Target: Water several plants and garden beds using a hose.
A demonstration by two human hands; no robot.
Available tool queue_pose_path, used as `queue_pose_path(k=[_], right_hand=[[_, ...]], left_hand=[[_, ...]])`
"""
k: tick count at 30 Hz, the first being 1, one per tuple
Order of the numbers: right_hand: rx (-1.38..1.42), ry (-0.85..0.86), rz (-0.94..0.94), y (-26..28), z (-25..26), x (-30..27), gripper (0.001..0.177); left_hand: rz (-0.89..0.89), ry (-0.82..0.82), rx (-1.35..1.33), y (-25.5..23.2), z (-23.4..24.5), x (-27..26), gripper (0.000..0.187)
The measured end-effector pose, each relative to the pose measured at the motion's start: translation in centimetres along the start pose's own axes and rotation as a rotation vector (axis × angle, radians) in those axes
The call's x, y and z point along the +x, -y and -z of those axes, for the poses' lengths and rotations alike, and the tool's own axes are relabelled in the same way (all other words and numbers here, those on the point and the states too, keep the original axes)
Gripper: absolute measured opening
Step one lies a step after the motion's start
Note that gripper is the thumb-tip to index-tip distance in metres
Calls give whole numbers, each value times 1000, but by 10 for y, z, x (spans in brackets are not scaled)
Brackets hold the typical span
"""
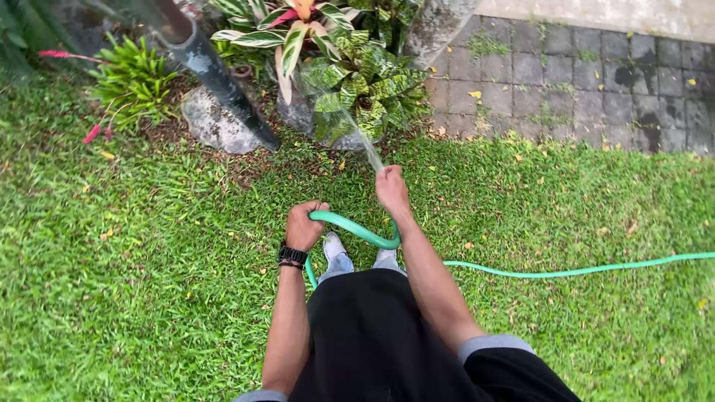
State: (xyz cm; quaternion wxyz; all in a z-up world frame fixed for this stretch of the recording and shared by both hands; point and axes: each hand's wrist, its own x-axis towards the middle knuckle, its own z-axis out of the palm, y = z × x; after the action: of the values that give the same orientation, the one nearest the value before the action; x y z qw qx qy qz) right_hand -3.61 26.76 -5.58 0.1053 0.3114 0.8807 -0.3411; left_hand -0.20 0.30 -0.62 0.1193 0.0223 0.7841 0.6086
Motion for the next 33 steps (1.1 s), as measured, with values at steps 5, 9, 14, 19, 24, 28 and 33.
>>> queue_pose_path(k=[5, 9, 14, 19, 24, 28, 33], right_hand=[[24, -172, -53, -40, 31, -1, 42], [-21, -205, -70, -51, 35, -9, 43], [-47, -55, -77, -11, 5, -33, 42], [-49, -1, 34, 28, -3, -37, 40], [-34, 41, 78, 71, 12, -38, 41], [-34, 60, 123, 70, 5, -18, 41], [-33, 78, 212, 64, -7, 23, 42]], left_hand=[[-15, 113, 50, -2, -13, 10, 38], [-44, 160, 83, 6, -22, 13, 41], [-28, 146, 32, 7, -11, 17, 39], [3, 68, 11, 11, 9, 18, 38], [3, 33, -4, 14, 12, 22, 38], [76, 28, 0, 17, 10, 31, 38], [123, -38, 27, 25, 3, 48, 38]])
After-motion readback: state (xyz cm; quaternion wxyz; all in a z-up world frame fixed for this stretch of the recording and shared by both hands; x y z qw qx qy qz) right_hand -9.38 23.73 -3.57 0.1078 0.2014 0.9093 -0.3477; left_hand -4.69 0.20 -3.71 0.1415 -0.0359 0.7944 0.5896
